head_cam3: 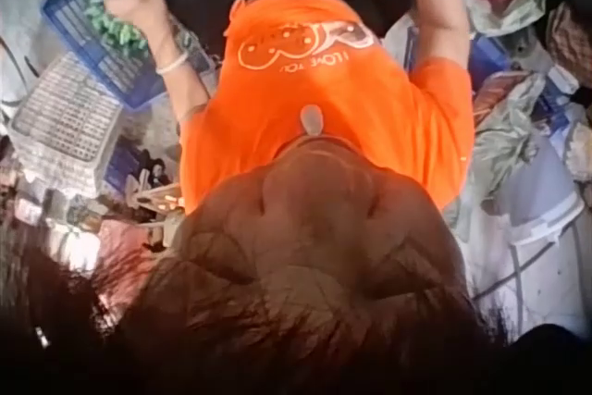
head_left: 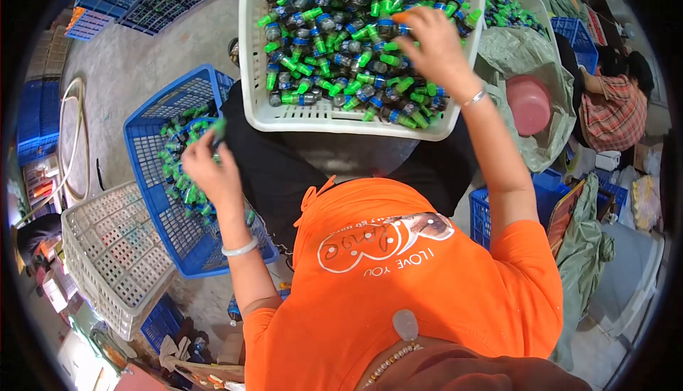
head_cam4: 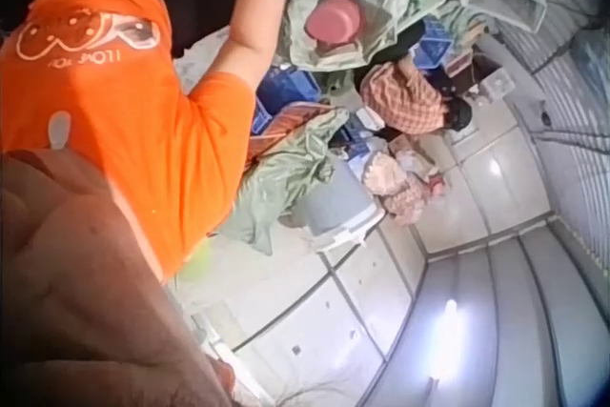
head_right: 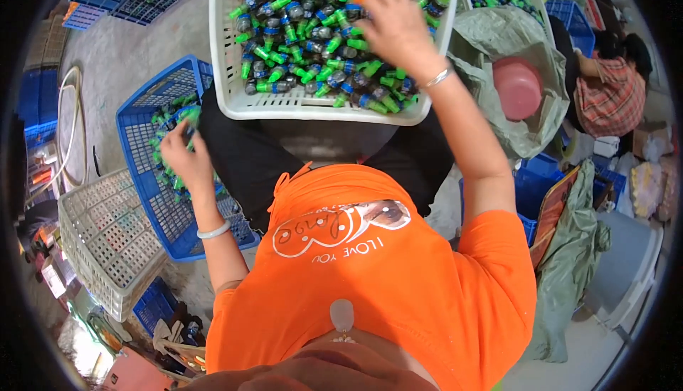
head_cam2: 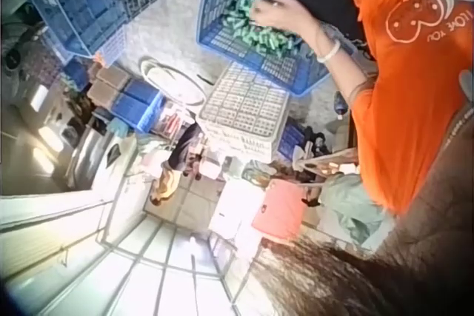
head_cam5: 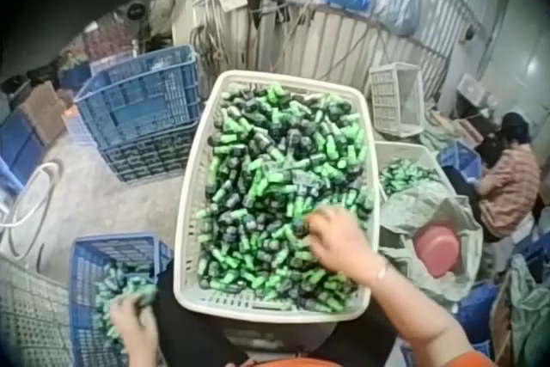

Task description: Sorting and inspecting small green and blue plastic components from a large crate into a smaller sorting basket.

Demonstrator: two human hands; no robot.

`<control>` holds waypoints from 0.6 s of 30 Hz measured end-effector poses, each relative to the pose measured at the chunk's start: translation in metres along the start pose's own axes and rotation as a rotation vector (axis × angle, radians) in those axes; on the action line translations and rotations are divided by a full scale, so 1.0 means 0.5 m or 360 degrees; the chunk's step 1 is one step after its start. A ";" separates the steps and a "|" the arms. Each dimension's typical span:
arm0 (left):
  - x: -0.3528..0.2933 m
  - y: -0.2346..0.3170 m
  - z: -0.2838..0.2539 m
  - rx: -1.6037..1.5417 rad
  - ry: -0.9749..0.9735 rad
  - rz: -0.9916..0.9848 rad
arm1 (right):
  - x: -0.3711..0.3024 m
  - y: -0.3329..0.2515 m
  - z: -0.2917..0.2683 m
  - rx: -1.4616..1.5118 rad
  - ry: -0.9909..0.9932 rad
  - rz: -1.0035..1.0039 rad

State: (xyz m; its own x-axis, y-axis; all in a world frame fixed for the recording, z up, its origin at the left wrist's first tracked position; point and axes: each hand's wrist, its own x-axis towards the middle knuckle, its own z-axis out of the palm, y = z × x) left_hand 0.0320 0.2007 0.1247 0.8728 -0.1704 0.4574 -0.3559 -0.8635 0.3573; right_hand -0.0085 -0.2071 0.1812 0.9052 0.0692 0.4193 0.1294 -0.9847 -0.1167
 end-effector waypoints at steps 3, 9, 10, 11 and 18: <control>0.028 0.023 0.002 -0.0075 0.0029 0.0168 | -0.015 0.070 0.020 -0.0386 -0.0008 0.0042; 0.112 0.196 0.153 -0.0592 -0.0186 0.0560 | -0.013 0.062 0.023 -0.0459 -0.0246 0.0216; 0.134 0.225 0.187 -0.0599 -0.0159 0.0605 | -0.019 0.056 0.016 -0.0376 -0.0168 0.0226; 0.155 0.249 0.213 -0.0482 -0.0274 0.0603 | -0.025 0.046 0.010 -0.0385 -0.0167 0.0227; 0.208 0.293 0.341 0.0052 -0.0513 0.0670 | -0.083 -0.036 -0.034 0.0972 -0.0048 0.0662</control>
State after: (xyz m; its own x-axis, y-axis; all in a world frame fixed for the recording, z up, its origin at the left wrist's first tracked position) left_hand 0.1274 -0.0243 0.0860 0.7168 -0.6383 0.2808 -0.6915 -0.7023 0.1689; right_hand -0.0553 -0.1949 0.1815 0.9382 -0.2772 0.2074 -0.0325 -0.6668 -0.7445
